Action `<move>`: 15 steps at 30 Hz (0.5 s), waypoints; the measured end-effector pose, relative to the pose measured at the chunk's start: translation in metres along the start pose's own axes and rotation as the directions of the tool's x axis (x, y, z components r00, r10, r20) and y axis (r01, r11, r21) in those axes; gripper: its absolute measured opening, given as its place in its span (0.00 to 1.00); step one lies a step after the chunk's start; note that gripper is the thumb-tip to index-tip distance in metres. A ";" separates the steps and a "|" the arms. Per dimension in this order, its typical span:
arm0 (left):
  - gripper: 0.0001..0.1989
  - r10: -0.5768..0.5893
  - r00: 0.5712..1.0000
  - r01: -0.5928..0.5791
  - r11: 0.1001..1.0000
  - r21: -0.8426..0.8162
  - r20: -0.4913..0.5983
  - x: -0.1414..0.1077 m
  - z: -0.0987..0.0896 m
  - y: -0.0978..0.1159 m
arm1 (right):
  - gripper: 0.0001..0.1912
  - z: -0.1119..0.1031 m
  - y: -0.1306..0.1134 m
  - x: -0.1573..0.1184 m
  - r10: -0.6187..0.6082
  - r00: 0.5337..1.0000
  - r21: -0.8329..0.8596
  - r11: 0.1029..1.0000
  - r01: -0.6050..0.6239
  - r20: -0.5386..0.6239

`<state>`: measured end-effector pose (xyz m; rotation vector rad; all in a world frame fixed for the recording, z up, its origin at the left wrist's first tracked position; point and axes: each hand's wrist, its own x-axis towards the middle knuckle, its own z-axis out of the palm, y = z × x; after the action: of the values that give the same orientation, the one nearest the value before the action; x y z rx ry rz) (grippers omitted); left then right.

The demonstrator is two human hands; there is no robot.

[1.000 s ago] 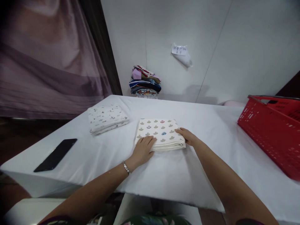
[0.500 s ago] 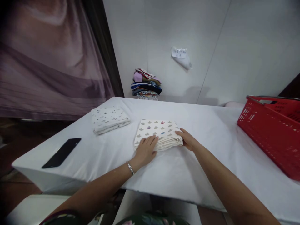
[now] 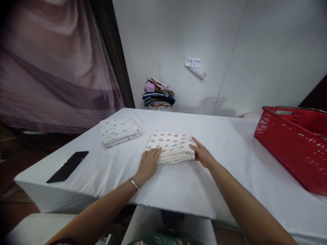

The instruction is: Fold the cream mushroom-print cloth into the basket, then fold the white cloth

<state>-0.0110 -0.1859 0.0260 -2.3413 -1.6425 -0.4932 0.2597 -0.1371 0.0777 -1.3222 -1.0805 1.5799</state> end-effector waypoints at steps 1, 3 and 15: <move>0.33 -0.012 1.000 0.012 1.000 -0.002 -0.001 -0.002 -0.002 -0.004 | 0.34 0.000 0.001 -0.001 -0.003 1.000 0.000 1.000 0.003 -0.005; 0.32 -0.023 1.000 0.023 1.000 -0.006 -0.001 -0.004 -0.005 -0.011 | 0.29 -0.001 0.003 -0.003 -0.005 1.000 -0.002 1.000 0.005 -0.015; 0.31 -0.034 0.999 0.018 0.877 -0.480 -0.026 0.024 -0.093 0.023 | 0.17 -0.054 -0.071 -0.031 -0.151 0.967 -0.064 0.988 0.141 -0.204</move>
<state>0.0057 -0.2082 0.1206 -2.6254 -1.6881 -1.0486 0.3214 -0.1369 0.1500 -1.3742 -1.0652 1.2830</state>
